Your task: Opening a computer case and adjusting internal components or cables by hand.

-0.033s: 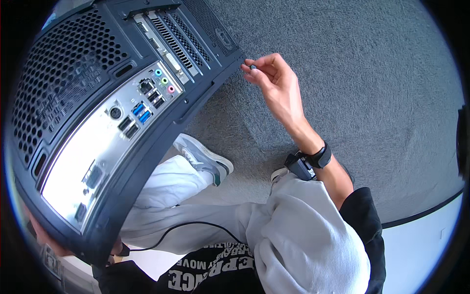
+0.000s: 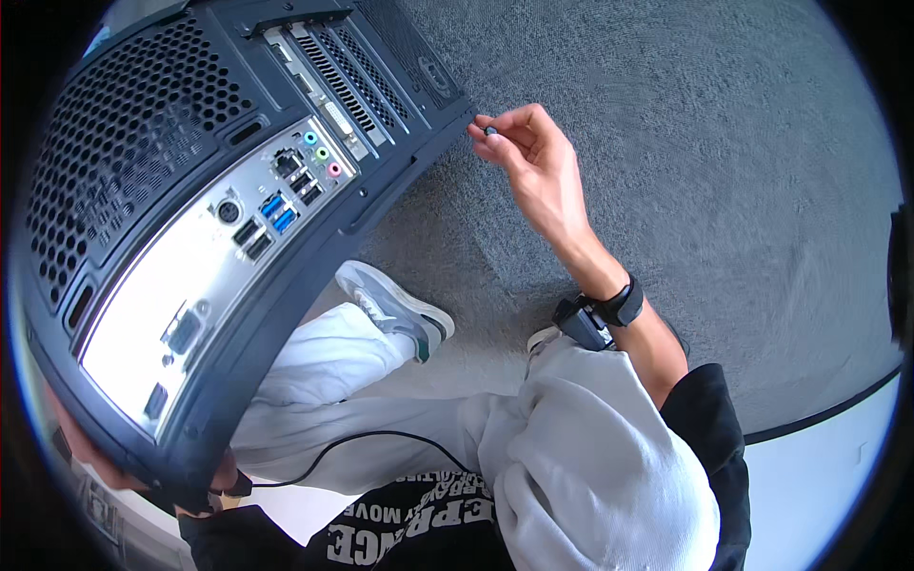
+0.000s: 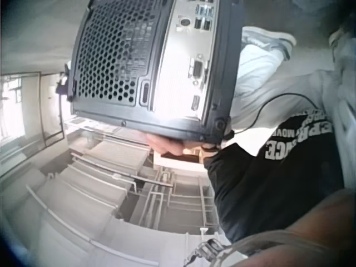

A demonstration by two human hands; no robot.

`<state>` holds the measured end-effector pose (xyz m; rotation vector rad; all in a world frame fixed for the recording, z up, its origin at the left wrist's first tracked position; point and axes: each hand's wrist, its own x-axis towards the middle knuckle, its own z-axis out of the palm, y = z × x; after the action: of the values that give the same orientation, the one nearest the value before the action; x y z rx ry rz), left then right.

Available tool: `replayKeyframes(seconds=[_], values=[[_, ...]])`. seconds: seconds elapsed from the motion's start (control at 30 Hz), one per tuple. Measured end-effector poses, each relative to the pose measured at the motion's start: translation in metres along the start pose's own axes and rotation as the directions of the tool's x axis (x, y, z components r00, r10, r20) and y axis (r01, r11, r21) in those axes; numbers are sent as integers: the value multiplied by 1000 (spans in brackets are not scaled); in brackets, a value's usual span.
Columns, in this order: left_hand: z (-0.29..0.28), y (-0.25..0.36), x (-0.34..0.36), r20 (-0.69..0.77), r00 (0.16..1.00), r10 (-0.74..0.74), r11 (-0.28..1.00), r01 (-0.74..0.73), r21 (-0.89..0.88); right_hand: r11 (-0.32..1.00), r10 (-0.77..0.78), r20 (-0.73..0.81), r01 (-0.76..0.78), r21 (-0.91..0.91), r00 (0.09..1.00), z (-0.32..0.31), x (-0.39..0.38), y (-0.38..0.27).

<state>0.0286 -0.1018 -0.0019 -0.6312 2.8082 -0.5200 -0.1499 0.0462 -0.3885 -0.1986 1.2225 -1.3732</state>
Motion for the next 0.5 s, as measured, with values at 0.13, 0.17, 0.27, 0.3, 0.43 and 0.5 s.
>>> replayKeyframes(seconds=[0.13,0.17,0.27,0.3,0.43,0.5], values=[[34,38,41,10,1000,-9,989,11,-148,998,58,5,-58,-17,998,-16,17,9],[43,35,44,38,998,55,992,-50,-118,996,79,10,-79,-29,997,-22,20,14],[25,43,68,141,983,113,991,-101,-91,996,85,46,-86,6,995,-19,26,11],[33,45,73,147,979,143,986,-128,-105,997,79,32,-79,3,996,-24,28,15],[62,75,98,105,981,163,972,-142,-188,993,115,6,-115,17,993,-37,36,37],[55,82,123,207,948,243,970,-233,-73,990,139,-6,-139,38,990,-36,39,45]])
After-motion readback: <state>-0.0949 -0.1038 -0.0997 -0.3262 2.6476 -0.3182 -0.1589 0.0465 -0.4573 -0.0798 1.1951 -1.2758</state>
